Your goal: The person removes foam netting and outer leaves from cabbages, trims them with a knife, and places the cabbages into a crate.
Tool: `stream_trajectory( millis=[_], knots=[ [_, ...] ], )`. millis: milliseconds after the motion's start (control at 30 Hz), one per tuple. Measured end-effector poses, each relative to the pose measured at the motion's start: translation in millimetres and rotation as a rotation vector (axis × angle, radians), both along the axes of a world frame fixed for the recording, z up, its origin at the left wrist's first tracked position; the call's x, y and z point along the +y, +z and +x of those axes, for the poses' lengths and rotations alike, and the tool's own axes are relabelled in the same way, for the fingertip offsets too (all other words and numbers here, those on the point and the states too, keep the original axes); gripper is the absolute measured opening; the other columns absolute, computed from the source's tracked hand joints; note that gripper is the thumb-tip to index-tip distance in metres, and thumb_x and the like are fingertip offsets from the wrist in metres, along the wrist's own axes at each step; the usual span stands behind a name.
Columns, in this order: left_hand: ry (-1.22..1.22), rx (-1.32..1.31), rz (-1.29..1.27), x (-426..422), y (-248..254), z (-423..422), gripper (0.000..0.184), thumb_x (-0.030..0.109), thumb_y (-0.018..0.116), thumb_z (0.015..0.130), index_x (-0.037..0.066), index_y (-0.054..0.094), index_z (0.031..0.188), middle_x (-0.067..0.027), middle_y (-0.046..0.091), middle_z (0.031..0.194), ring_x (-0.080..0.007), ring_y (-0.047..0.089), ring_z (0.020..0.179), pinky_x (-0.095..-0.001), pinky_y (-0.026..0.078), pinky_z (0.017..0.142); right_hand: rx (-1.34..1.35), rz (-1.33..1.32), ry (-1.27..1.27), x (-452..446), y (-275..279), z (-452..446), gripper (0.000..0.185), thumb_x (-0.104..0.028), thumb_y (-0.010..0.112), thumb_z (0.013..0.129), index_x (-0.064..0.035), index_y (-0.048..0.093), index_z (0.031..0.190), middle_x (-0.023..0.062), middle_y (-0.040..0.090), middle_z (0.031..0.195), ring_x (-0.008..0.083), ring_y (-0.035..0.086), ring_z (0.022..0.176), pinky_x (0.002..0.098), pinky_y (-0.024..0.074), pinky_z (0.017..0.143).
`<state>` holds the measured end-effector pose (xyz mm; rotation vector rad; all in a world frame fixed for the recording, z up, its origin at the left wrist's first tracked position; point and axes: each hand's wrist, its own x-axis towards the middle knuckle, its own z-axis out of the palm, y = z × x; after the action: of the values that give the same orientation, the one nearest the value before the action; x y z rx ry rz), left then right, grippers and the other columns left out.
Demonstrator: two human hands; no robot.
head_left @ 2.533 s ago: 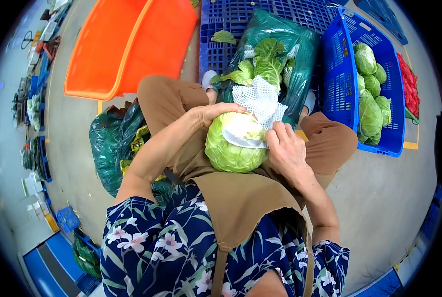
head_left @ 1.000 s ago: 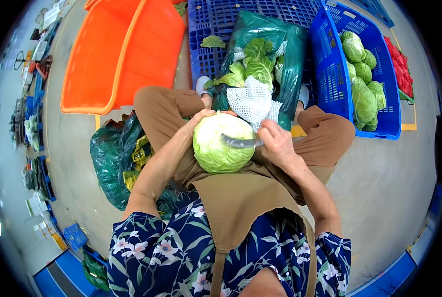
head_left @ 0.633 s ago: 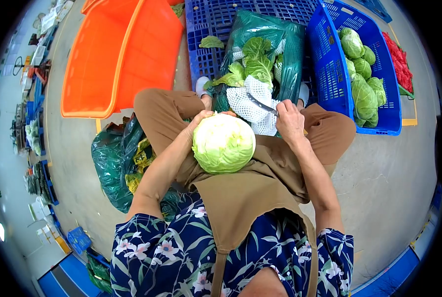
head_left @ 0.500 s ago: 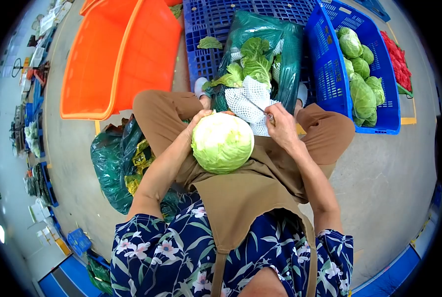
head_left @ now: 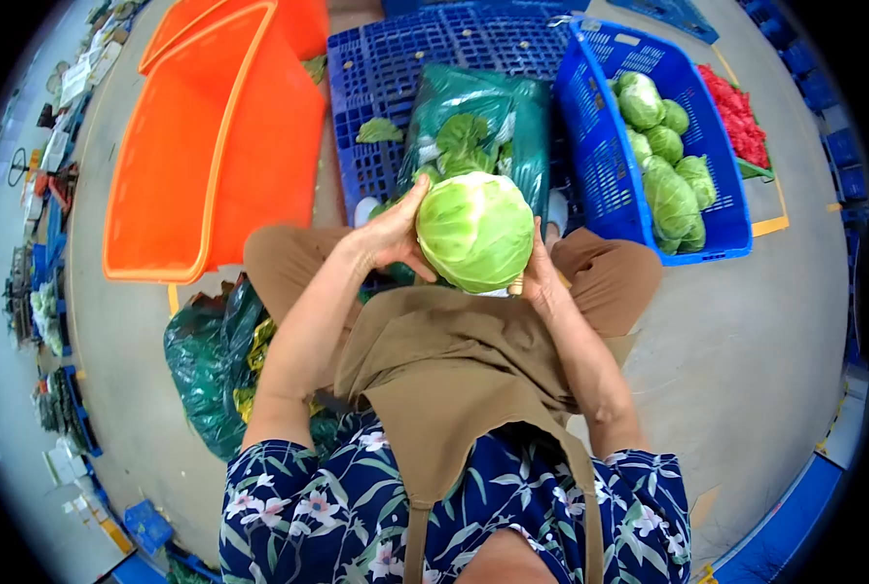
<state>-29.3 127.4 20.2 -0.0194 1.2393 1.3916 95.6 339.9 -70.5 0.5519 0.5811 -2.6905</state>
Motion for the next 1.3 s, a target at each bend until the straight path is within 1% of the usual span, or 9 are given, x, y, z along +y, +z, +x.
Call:
stream_trajectory(
  millis=[67,100,400,467,533,600,1100,1233,1300],
  knots=[
    [-0.225,0.150,-0.035,19,30,-21,0.087,0.074,0.018,0.086,0.008,0.028,0.143,-0.0206,0.057,0.120,-0.0350,0.061,0.099,-0.0414,0.056,0.074,-0.008,-0.002,-0.096,7,6,-2,0.086,-0.070,0.055,0.075,-0.0075,0.044,0.134,0.0162,0.048,0.134,0.0293,0.046,0.125,0.0478,0.0373,0.104],
    [-0.338,0.231,-0.054,29,41,-30,0.088,0.074,0.018,0.086,0.007,0.028,0.143,-0.0219,0.058,0.117,-0.0341,0.064,0.093,-0.0387,0.057,0.069,0.049,-0.173,-0.154,12,-1,-6,0.075,-0.064,0.055,0.081,-0.0068,0.047,0.129,0.0172,0.052,0.127,0.0295,0.058,0.106,0.0421,0.0535,0.083],
    [-0.167,0.345,0.177,110,49,-42,0.073,0.058,0.025,0.095,0.005,0.021,0.145,-0.0290,0.056,0.114,-0.0257,0.066,0.086,-0.0343,0.058,0.070,0.153,-0.054,-0.635,81,46,-12,0.062,-0.052,0.048,0.087,-0.0012,0.047,0.122,0.0274,0.058,0.101,0.0155,0.046,0.042,0.0220,0.0353,0.033],
    [-0.116,0.257,0.153,107,17,-39,0.068,0.051,0.042,0.094,0.003,0.030,0.141,-0.0231,0.059,0.109,-0.0246,0.066,0.082,-0.0341,0.056,0.069,0.379,-0.187,-0.496,122,28,-3,0.071,-0.053,0.049,0.086,0.0027,0.039,0.128,0.0350,0.053,0.105,0.0198,0.047,0.045,0.0212,0.0365,0.035],
    [-0.081,0.172,0.134,92,-22,-37,0.062,0.047,0.047,0.094,0.002,0.037,0.136,-0.0223,0.060,0.106,-0.0246,0.066,0.082,-0.0351,0.057,0.068,0.455,-0.218,-0.616,152,39,2,0.066,-0.044,0.055,0.086,-0.0058,0.035,0.136,0.0266,0.047,0.127,0.0445,0.052,0.108,0.0223,0.0394,0.040],
    [-0.017,0.164,0.036,74,-46,-31,0.061,0.044,0.048,0.094,-0.001,0.039,0.134,-0.0238,0.059,0.108,-0.0258,0.066,0.084,-0.0356,0.057,0.068,0.498,-0.185,-0.680,174,53,6,0.069,-0.046,0.057,0.084,-0.0074,0.035,0.137,0.0244,0.043,0.132,0.0418,0.048,0.115,0.0212,0.0402,0.040],
    [0.085,0.033,-0.201,33,-151,-6,0.048,0.034,0.051,0.093,0.000,0.043,0.126,-0.0181,0.059,0.101,-0.0265,0.063,0.083,-0.0371,0.054,0.068,0.175,0.003,-1.205,254,43,7,0.052,-0.054,0.054,0.087,-0.0233,0.042,0.128,0.0190,0.038,0.138,0.0441,0.050,0.116,0.0238,0.0411,0.041],
    [0.095,0.541,-0.310,35,-195,-3,0.043,0.031,0.065,0.084,0.000,0.058,0.113,-0.0119,0.061,0.090,-0.0195,0.061,0.073,-0.0316,0.051,0.062,0.252,0.110,-1.033,243,46,-12,0.050,-0.037,0.057,0.090,-0.0183,0.037,0.132,0.0216,0.045,0.134,0.0367,0.050,0.118,0.0223,0.0439,0.043],
    [0.106,1.278,-0.340,28,-197,2,0.060,0.036,0.075,0.072,0.002,0.056,0.117,-0.0173,0.060,0.106,-0.0323,0.058,0.098,-0.0386,0.046,0.086,0.240,0.054,-0.870,226,46,-26,0.033,-0.026,0.060,0.089,-0.0124,0.054,0.119,0.0194,0.056,0.123,0.0301,0.061,0.103,0.0228,0.0453,0.042]
  ],
)
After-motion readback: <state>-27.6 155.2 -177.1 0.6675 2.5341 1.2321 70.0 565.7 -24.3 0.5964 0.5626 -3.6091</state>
